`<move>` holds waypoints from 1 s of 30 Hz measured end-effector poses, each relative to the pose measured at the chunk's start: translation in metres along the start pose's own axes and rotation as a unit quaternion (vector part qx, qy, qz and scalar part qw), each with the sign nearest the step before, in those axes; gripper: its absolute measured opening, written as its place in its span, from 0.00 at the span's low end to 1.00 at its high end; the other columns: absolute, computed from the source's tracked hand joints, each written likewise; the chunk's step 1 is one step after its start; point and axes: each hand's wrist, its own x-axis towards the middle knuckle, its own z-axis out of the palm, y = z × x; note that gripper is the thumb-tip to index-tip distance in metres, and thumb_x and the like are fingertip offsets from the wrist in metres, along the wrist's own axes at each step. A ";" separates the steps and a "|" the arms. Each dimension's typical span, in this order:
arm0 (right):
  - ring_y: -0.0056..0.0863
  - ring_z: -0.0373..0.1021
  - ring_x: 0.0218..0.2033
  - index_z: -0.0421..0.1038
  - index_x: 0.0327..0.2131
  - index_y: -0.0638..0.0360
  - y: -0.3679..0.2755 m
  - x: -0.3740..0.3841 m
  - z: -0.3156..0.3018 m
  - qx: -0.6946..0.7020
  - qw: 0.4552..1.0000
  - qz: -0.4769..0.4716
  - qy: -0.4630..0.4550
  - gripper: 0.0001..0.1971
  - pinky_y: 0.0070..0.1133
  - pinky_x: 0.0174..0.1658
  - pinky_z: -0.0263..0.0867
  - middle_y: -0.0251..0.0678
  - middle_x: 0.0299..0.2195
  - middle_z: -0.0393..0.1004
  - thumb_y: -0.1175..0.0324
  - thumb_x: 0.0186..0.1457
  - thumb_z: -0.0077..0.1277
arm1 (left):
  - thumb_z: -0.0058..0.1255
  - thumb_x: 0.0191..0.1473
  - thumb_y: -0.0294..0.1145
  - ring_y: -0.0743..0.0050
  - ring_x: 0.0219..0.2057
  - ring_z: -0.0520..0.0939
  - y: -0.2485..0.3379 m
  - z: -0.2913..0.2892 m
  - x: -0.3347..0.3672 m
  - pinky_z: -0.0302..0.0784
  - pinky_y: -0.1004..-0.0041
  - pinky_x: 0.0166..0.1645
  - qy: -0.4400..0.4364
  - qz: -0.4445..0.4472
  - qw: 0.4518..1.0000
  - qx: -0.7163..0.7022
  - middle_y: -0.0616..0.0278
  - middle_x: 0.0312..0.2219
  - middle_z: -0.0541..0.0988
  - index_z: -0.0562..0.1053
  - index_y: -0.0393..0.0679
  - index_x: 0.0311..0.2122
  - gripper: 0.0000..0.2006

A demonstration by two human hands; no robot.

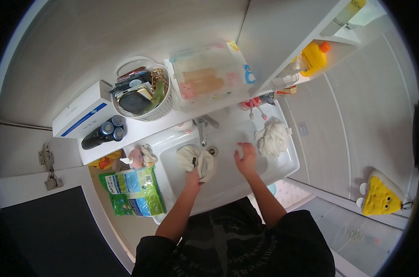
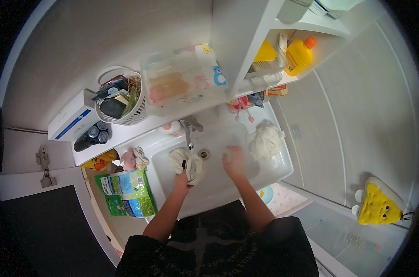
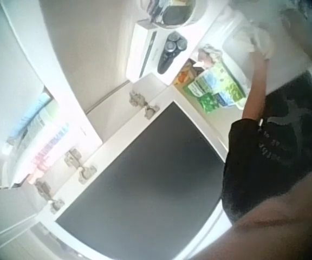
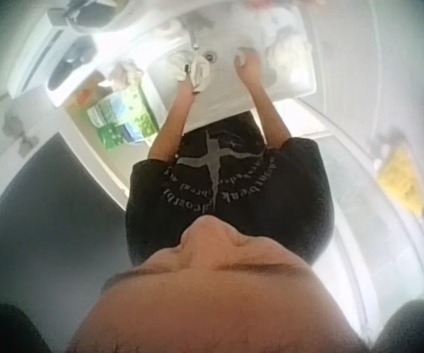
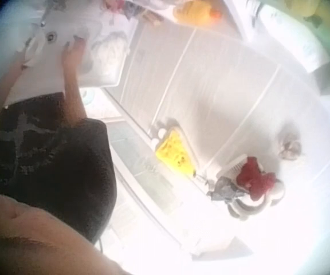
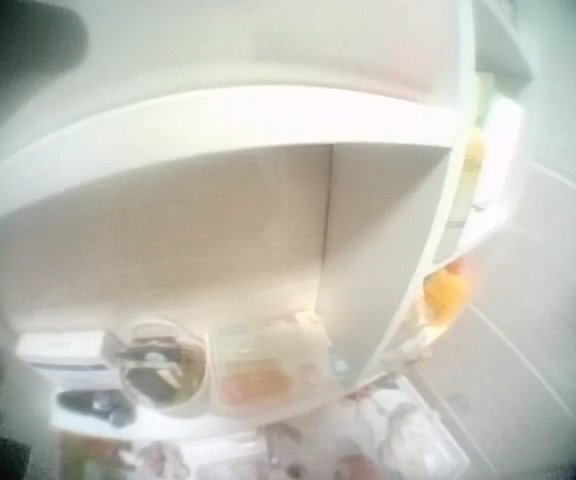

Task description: The person washes and wrings out cloths in a bathroom sink by hand, repeatedly rubbing, unfolding, and twisting the fabric.

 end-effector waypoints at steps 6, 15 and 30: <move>0.54 0.59 0.55 0.63 0.57 0.52 0.037 0.025 -0.067 -0.280 0.947 0.035 0.151 0.37 0.43 0.57 0.55 0.52 0.55 0.60 0.60 0.40 0.62 | 0.62 0.46 0.31 0.60 0.40 0.82 0.014 -0.063 0.015 0.79 0.64 0.41 0.092 0.176 0.944 0.264 0.59 0.44 0.78 0.66 0.41 0.56 0.31; 0.57 0.60 0.54 0.46 0.67 0.50 0.055 0.051 -0.073 -0.202 0.942 0.231 0.135 0.57 0.43 0.56 0.59 0.58 0.53 0.59 0.58 0.31 0.68 | 0.62 0.41 0.34 0.46 0.55 0.70 0.011 -0.060 -0.017 0.70 0.55 0.56 0.240 0.287 0.745 0.552 0.48 0.55 0.66 0.59 0.47 0.63 0.41; 0.39 0.64 0.55 0.53 0.60 0.60 0.007 -0.025 0.026 0.273 0.913 0.280 -0.117 0.43 0.32 0.55 0.64 0.46 0.53 0.66 0.67 0.40 0.62 | 0.57 0.50 0.38 0.49 0.57 0.68 0.004 -0.013 -0.010 0.64 0.59 0.61 0.018 0.530 0.713 0.458 0.50 0.56 0.67 0.62 0.49 0.63 0.33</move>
